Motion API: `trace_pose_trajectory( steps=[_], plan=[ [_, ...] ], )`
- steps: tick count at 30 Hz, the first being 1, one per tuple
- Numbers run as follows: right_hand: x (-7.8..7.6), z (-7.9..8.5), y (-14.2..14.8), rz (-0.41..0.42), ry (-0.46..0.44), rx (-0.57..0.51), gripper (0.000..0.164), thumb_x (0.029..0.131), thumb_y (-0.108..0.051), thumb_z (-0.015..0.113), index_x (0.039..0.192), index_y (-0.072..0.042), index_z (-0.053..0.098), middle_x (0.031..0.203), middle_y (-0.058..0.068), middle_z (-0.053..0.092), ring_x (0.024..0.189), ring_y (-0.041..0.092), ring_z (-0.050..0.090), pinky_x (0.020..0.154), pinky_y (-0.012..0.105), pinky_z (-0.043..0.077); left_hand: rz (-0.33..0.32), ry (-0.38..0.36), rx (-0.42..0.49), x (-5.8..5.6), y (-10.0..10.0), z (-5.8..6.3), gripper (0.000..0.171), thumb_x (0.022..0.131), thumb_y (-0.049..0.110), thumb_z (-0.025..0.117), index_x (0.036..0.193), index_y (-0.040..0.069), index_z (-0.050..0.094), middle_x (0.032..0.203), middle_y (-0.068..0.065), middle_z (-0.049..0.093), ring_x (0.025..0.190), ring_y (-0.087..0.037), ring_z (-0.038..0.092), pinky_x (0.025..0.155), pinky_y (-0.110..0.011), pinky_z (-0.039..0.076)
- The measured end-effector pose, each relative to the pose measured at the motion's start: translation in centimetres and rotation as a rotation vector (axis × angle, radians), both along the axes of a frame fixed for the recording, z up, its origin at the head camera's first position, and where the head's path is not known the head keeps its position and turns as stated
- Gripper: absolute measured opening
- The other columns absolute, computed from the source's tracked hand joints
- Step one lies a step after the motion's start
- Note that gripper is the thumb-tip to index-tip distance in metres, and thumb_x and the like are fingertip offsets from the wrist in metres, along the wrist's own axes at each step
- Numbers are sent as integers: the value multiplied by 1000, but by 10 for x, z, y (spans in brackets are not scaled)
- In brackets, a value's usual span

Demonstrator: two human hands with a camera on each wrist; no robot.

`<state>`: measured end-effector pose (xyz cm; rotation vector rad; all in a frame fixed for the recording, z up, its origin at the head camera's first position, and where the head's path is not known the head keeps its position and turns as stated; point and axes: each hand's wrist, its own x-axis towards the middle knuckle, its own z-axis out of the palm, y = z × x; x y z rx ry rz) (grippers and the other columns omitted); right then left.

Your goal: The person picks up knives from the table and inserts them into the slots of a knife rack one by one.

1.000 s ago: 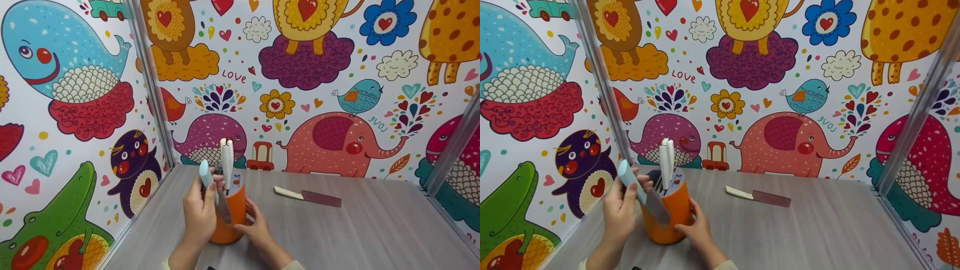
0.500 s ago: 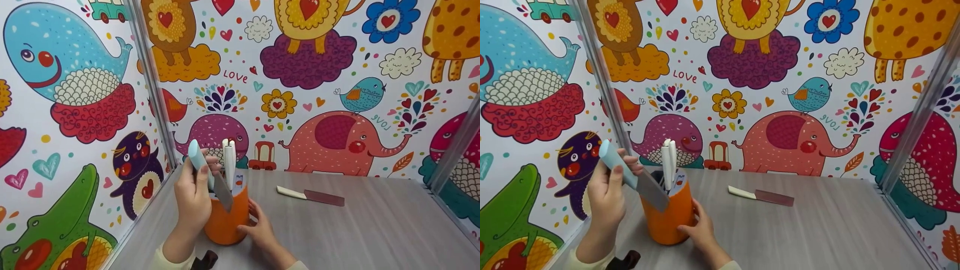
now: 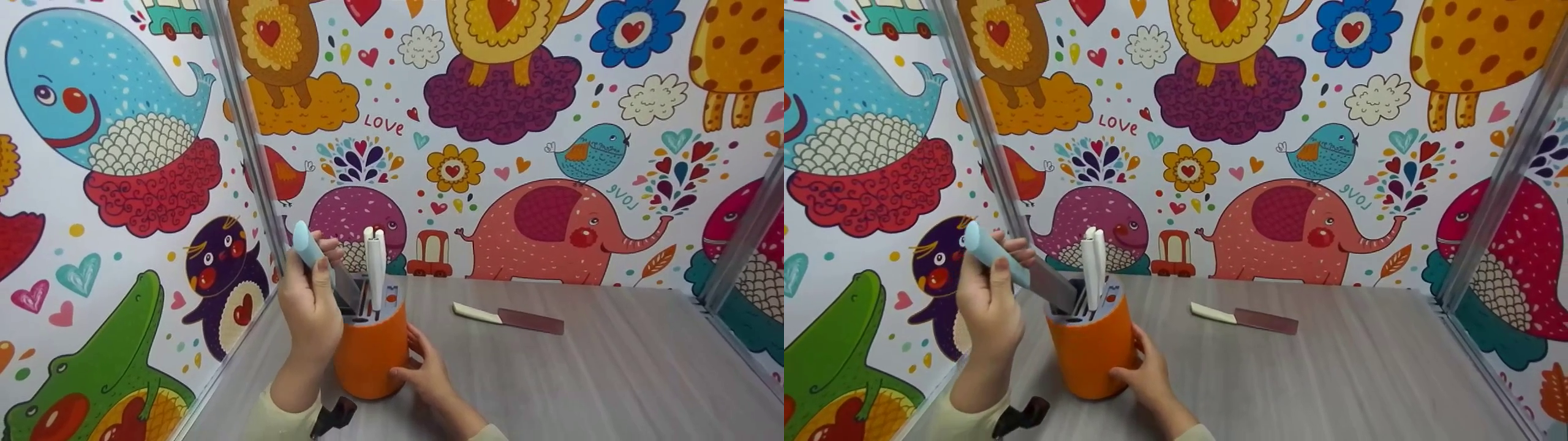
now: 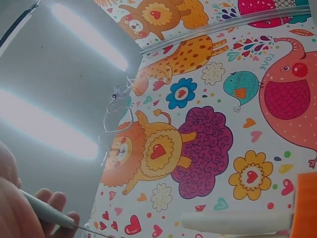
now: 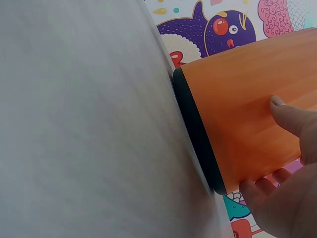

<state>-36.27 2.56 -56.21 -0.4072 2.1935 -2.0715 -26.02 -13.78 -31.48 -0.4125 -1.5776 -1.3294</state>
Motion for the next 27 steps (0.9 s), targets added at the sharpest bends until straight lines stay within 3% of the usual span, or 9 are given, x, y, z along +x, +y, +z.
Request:
trace_pose_trajectory(
  steps=[5,12,19,27],
  plan=[
    [1,0,2,-5,-16,3,93,70,-29,89,149,-34,40,153,1,45,142,29,41,114,51,38,18,-6,10,-18,1,-9,27,101,1,48,127,-3,52,114,-11,69,104,-13,69,98,-25,53],
    [1,-2,3,0,-2,-29,93,70,-24,88,150,-27,39,154,6,45,142,31,41,114,52,37,50,-24,-24,-34,5,-18,28,100,3,51,128,-1,54,117,-8,70,108,-14,69,98,-24,52],
    [0,-1,1,-1,36,-16,92,73,-24,87,151,-19,39,152,11,46,140,34,43,112,53,40,45,-3,-21,-53,3,-28,27,101,2,51,128,-2,54,119,-9,70,109,-24,70,99,-23,51],
    [0,-1,0,6,6,-16,90,73,-28,86,150,-25,40,154,8,45,141,33,42,113,53,38,54,17,-27,-66,2,-36,29,101,1,49,129,-2,52,121,-10,69,112,-25,68,101,-23,49]
  ],
)
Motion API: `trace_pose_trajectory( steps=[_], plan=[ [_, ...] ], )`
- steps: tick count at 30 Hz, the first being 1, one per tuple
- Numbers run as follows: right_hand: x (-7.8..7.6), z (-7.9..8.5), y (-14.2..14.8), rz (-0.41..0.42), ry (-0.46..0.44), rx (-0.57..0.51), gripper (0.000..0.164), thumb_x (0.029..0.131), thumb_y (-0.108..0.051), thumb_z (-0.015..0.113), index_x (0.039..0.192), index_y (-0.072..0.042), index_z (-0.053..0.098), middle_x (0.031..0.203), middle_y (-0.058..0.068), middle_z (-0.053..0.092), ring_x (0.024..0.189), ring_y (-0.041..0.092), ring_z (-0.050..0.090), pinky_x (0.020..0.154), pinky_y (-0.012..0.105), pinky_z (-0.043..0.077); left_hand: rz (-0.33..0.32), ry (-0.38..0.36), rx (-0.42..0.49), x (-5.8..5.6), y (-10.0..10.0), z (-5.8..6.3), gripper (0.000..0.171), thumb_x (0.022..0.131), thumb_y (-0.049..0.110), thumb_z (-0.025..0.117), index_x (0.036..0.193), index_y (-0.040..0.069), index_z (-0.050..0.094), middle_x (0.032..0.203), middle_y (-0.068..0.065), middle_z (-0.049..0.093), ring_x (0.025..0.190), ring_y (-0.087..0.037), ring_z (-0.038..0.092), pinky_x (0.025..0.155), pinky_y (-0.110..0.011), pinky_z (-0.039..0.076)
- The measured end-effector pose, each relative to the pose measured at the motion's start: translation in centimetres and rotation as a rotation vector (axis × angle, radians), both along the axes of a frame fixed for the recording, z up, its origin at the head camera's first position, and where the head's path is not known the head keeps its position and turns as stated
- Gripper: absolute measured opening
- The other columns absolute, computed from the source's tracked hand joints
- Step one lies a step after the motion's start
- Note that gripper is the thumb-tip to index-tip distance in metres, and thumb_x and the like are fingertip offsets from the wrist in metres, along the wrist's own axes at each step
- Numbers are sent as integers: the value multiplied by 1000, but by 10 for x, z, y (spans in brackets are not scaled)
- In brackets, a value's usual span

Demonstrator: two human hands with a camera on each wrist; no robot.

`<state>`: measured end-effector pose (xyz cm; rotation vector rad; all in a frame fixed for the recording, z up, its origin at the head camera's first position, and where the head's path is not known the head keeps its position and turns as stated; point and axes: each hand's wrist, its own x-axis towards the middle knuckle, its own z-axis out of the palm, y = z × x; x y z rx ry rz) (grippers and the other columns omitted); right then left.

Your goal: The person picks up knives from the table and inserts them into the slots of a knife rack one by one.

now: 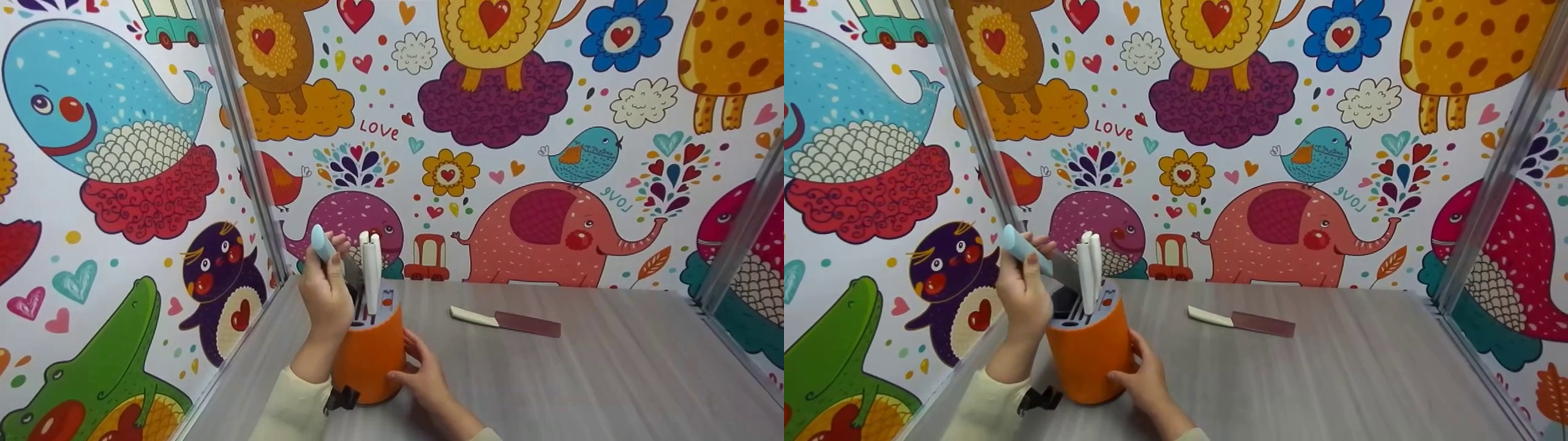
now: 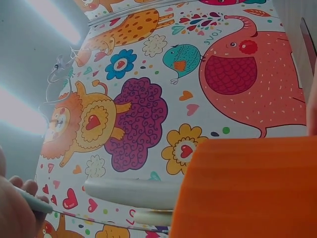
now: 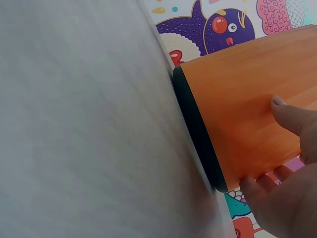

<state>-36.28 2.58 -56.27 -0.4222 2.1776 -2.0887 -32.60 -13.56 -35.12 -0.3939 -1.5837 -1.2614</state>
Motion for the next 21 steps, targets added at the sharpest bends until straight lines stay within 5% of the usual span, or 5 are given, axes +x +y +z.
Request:
trace_pose_trajectory(
  steps=[4,12,21],
  plan=[
    [0,-2,0,4,11,12,90,73,-30,86,150,-23,39,154,9,45,141,34,43,112,53,40,5,9,1,4,1,-1,28,101,0,48,129,-3,52,120,-12,69,110,-30,69,101,-23,49],
    [-2,0,1,-4,-2,11,92,71,-32,87,150,-24,40,154,8,45,141,33,42,113,53,39,3,-18,4,11,4,-3,28,101,1,49,129,-2,53,120,-10,68,110,-13,69,99,-22,50],
    [-1,0,0,-20,13,27,93,71,-35,85,151,-22,39,153,8,45,140,33,43,112,53,39,9,-117,1,-5,2,-8,30,103,10,50,131,0,54,123,-7,70,115,-20,68,103,-25,48]
  ],
)
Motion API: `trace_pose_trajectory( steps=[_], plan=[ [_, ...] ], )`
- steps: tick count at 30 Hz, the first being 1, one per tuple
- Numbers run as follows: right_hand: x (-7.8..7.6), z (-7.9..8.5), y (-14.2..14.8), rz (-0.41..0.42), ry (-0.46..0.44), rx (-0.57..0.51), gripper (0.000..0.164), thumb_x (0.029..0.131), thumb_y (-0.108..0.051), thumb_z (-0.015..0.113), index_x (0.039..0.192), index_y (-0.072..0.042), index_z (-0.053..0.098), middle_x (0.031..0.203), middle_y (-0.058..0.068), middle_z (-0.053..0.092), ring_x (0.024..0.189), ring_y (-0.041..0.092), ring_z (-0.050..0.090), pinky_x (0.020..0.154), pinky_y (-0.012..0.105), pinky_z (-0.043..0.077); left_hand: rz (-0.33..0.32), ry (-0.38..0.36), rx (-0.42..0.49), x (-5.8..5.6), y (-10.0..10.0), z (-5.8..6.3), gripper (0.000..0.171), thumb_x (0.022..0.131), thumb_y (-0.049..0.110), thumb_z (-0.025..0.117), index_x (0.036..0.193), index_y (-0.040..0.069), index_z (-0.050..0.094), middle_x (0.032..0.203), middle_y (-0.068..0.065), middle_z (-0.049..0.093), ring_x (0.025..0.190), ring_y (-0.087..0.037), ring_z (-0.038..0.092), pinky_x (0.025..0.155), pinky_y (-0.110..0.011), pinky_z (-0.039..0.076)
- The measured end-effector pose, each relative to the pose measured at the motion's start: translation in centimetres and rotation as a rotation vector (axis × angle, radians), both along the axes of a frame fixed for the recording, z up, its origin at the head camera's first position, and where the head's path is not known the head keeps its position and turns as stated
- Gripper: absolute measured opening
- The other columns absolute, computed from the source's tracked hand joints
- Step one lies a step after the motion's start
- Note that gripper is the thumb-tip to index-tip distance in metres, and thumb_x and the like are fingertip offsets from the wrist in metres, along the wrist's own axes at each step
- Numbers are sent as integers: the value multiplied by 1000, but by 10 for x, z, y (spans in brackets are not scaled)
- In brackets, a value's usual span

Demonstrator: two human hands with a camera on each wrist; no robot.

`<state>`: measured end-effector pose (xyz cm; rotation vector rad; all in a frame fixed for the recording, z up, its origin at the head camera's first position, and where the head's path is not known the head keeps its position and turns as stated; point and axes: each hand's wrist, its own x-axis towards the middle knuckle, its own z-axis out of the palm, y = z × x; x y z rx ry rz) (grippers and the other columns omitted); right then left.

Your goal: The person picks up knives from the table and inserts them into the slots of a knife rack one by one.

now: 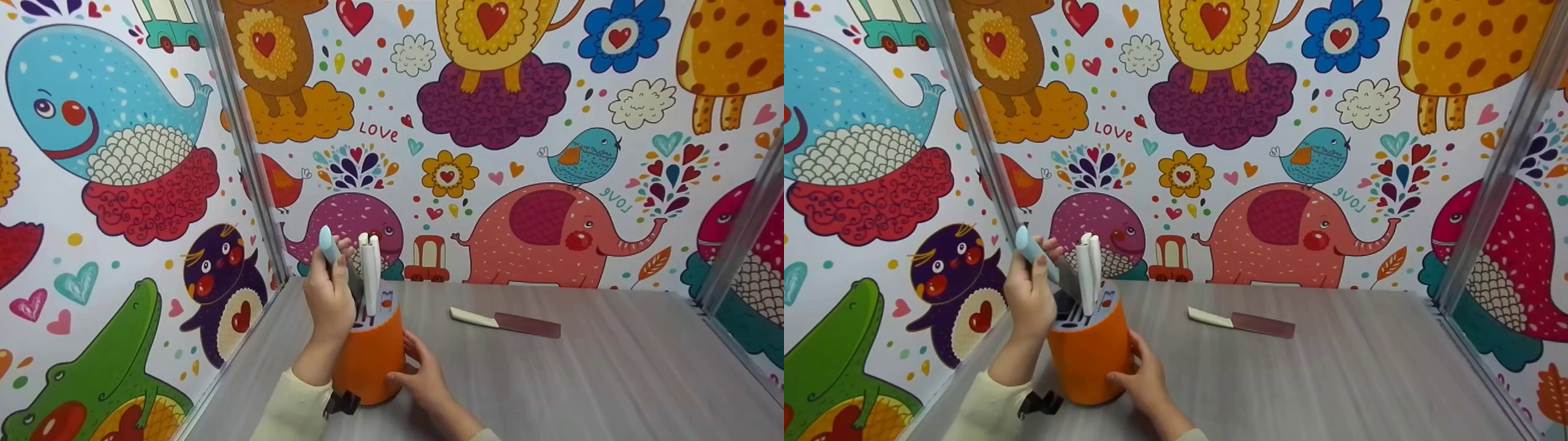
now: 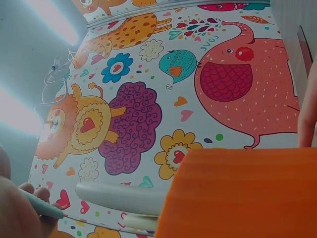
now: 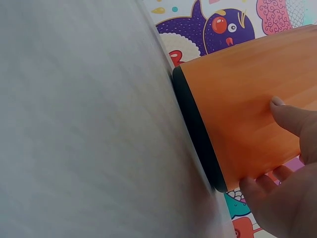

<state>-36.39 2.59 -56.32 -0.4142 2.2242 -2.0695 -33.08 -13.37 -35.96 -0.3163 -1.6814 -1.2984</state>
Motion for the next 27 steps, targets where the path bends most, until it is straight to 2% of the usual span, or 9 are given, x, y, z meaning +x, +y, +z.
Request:
trace_pose_trajectory(
  steps=[4,8,11,18,23,27],
  plan=[
    [0,0,0,-3,-28,7,93,70,-37,85,150,-24,39,154,7,45,140,32,43,112,52,40,16,-26,10,-8,-1,-5,31,103,12,51,132,3,55,124,-7,70,116,-20,67,104,-30,48],
    [0,2,0,-10,-46,16,93,70,-36,87,150,-26,40,154,6,45,141,31,43,112,51,40,4,-79,17,-18,-4,-9,32,103,15,50,133,6,55,126,-8,69,116,-21,67,104,-33,48],
    [1,3,-1,-11,-53,18,93,69,-33,87,149,-28,40,154,5,45,141,31,43,112,50,41,-12,-158,19,-27,-6,-14,33,104,18,49,135,7,55,128,-8,68,117,-21,67,105,-35,48],
    [1,4,-2,2,-74,0,91,70,-29,87,149,-27,41,154,6,45,141,32,42,112,52,40,31,-365,-4,-41,-11,-24,33,104,19,49,133,5,56,130,-14,66,121,-30,63,105,-50,48],
    [1,4,-1,2,-66,-3,91,71,-25,87,150,-27,40,154,7,45,142,32,42,112,52,40,-10,-475,21,-45,-9,-28,34,105,23,48,135,10,55,136,-12,62,125,-31,59,108,-54,44],
    [1,2,0,13,-21,-9,91,73,-24,86,150,-23,40,153,8,45,140,33,43,111,52,41,14,-574,6,-44,-6,-30,32,105,29,47,135,18,55,132,-8,64,118,-29,62,104,-57,47]
  ],
)
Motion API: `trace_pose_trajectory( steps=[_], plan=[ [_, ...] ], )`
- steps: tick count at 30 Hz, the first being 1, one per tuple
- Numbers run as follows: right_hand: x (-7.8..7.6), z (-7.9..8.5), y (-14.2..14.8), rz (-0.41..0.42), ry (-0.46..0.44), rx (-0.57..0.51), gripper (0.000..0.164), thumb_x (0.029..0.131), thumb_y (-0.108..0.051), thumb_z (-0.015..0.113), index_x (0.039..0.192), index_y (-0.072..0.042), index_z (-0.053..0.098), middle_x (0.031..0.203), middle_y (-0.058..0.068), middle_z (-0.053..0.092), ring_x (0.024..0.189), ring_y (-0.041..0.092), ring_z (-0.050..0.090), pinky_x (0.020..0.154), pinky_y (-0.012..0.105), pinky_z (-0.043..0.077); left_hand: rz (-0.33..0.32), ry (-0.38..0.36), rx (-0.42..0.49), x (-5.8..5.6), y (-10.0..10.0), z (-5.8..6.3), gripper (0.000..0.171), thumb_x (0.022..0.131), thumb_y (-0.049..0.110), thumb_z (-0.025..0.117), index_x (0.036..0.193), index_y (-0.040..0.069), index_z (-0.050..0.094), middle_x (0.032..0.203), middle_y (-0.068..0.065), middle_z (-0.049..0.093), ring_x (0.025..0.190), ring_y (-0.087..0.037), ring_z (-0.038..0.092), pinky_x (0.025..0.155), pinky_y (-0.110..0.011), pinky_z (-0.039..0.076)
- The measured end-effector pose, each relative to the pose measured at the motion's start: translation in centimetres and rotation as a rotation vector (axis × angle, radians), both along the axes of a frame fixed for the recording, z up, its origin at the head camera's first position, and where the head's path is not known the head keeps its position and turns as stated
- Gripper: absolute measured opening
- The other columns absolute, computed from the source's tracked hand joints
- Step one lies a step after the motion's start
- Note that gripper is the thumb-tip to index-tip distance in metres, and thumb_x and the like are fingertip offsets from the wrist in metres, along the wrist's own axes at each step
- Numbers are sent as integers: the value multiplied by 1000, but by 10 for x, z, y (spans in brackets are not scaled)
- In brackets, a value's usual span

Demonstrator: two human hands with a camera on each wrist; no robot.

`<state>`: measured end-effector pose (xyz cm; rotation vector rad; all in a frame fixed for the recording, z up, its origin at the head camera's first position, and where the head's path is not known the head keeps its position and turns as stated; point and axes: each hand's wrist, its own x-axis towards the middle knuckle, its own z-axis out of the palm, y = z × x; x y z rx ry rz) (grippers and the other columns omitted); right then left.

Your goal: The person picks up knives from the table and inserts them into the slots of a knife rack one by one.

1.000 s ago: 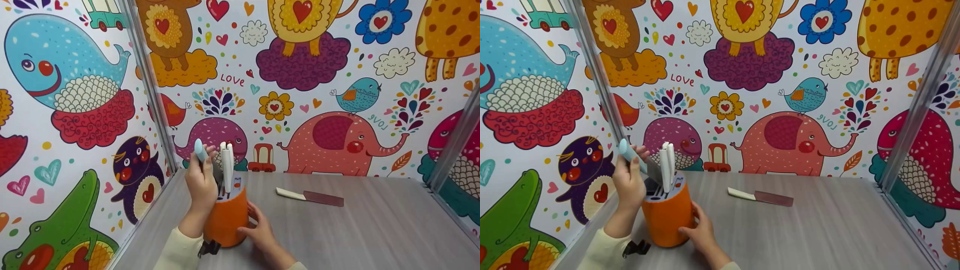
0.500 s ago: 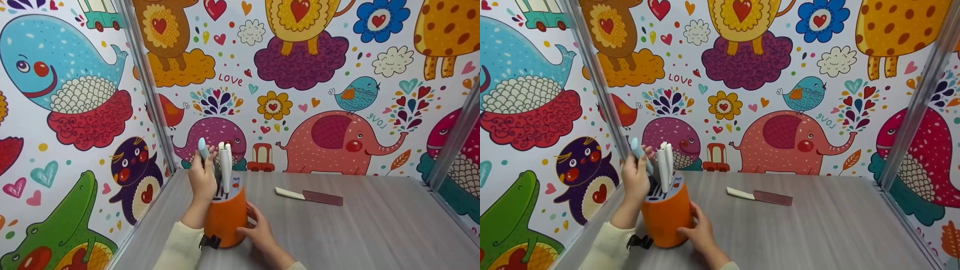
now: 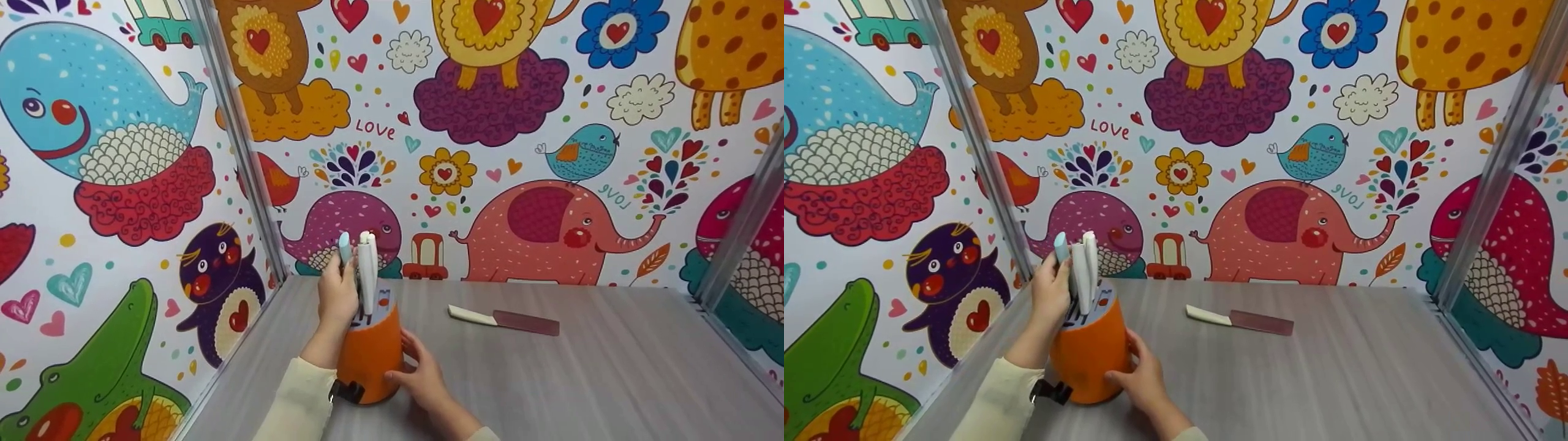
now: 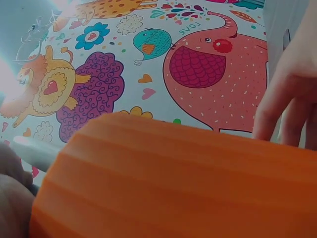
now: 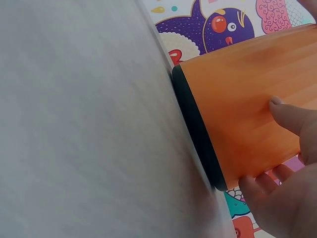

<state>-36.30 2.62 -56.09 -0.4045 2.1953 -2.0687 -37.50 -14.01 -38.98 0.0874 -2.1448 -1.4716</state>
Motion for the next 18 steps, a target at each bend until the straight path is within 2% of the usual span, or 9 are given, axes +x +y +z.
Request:
trace_pose_trajectory(
  steps=[5,10,14,18],
  plan=[
    [-1,0,2,-1,5,3,90,72,-27,86,150,-22,41,152,9,47,139,33,45,111,51,41,25,-85,-39,-3,3,0,31,105,31,47,133,19,55,123,-7,66,107,-28,63,97,-58,50],
    [-3,0,1,-16,-32,13,89,72,-27,86,149,-27,42,152,6,47,140,31,44,112,51,40,-19,-118,-6,-9,1,2,37,105,31,47,139,17,51,133,-9,62,118,-29,61,103,-60,45],
    [-2,0,0,-22,-46,19,88,72,-26,86,148,-28,42,152,5,47,140,30,44,112,51,40,-44,-115,61,-10,-2,2,41,104,26,50,143,14,48,140,-11,58,127,-30,57,109,-56,43],
    [-2,0,-1,-33,-56,28,89,71,-27,87,147,-31,42,151,3,48,140,30,45,112,51,41,-33,-33,85,-3,-5,-1,41,103,24,53,142,11,49,143,-13,56,131,-30,55,110,-50,44]
  ],
)
